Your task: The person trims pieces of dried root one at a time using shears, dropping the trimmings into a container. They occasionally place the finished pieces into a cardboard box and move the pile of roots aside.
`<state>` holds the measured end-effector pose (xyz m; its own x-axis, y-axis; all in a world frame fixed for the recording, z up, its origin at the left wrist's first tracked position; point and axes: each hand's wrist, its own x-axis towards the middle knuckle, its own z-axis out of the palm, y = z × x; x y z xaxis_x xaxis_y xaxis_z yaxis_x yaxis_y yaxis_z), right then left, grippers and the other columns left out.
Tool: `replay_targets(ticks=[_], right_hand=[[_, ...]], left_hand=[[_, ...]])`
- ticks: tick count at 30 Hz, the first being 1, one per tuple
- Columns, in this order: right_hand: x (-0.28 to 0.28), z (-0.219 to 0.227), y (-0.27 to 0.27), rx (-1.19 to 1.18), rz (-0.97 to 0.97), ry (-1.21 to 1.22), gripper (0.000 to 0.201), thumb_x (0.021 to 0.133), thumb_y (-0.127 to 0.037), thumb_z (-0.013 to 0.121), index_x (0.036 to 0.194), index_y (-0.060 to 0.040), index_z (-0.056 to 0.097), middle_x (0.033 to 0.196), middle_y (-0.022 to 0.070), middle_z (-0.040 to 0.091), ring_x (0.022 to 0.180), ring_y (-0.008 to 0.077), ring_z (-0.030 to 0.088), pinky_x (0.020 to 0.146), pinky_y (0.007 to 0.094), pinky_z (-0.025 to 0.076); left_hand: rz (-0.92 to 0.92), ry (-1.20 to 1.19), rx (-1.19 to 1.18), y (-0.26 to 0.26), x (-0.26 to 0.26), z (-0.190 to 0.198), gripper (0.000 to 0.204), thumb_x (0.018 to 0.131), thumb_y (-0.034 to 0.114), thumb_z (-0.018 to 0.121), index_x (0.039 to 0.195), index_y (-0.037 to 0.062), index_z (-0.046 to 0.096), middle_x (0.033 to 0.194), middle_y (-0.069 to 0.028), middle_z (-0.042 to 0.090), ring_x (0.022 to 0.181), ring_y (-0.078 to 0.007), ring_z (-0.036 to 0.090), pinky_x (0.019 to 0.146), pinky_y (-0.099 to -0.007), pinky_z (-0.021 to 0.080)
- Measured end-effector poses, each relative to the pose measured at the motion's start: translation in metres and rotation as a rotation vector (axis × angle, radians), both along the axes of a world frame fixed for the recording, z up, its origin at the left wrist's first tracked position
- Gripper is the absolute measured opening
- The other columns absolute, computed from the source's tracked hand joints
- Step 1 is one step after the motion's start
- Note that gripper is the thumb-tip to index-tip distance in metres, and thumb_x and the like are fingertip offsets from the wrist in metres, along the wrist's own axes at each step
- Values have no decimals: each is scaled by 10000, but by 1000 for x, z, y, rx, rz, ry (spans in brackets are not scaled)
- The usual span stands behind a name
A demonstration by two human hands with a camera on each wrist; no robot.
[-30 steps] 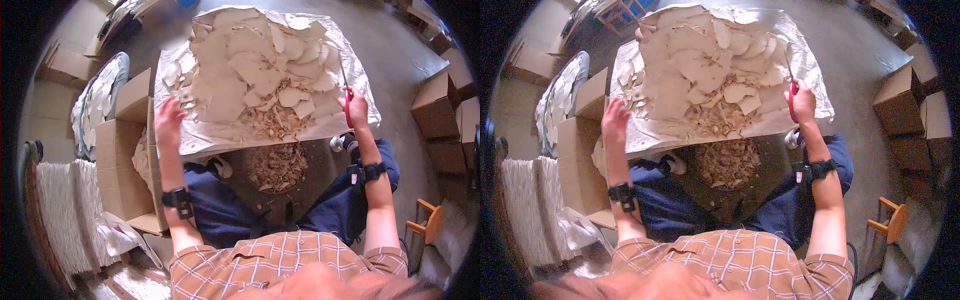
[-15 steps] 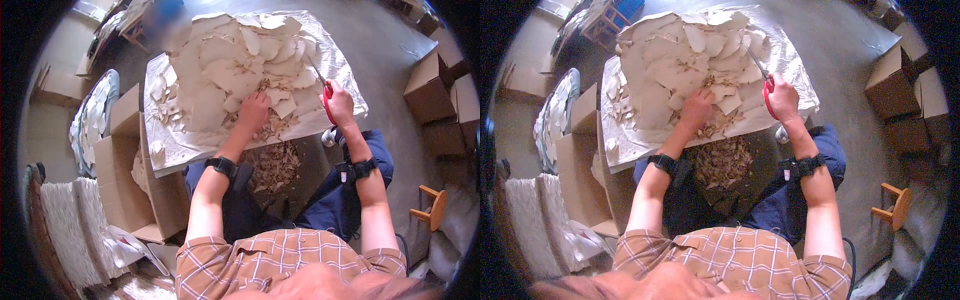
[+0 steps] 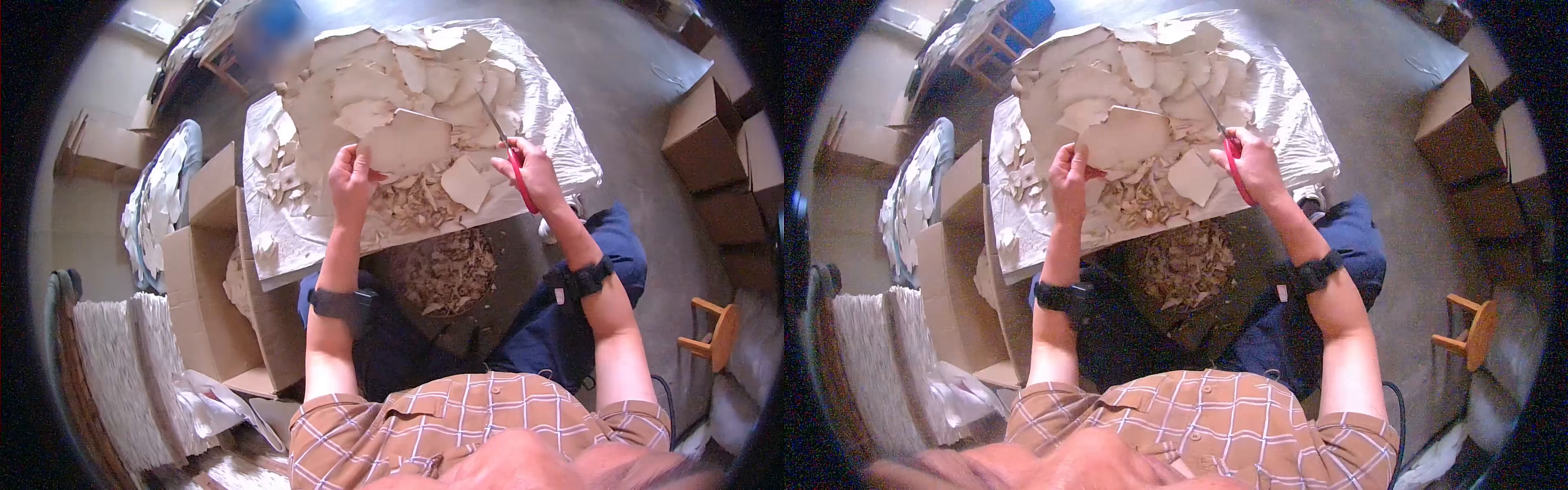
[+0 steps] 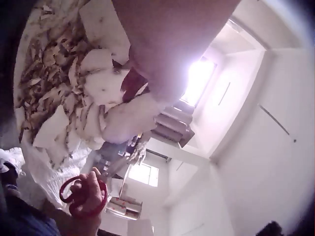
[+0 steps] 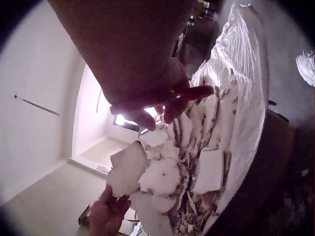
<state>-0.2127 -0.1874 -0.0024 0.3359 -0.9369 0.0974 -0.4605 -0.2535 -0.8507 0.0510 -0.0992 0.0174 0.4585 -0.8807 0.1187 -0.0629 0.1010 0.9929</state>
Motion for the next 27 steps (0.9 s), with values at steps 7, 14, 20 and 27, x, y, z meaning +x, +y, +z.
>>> replay_targets(ticks=[7,14,20,27], right_hand=[[22,17,24,421,200,-493,460,816,-378,595,1073,-8,499,724,20,546,531,56,488,437,195,407],[36,16,37,357,288,-513,471,841,-429,536,1069,-22,471,746,35,560,592,74,521,538,212,437],[42,9,42,-39,190,-208,489,802,-427,576,1057,-22,477,705,165,559,638,295,579,599,357,452],[39,17,42,-165,111,-73,418,806,-387,575,1029,-44,491,730,158,581,678,333,587,596,391,454]], left_hand=[[-34,416,-73,2,-2,2,234,892,244,493,930,17,536,797,-47,591,658,-108,587,519,-243,511],[24,684,-72,3,-7,-2,289,847,155,562,1092,45,455,942,-66,577,812,-160,596,583,-285,510],[-46,721,-89,7,-21,-5,447,810,82,589,1200,88,372,1067,-93,526,914,-207,571,671,-331,509],[-52,696,-88,6,-27,-12,406,809,53,578,1174,63,400,1061,-88,540,930,-212,567,721,-343,495]])
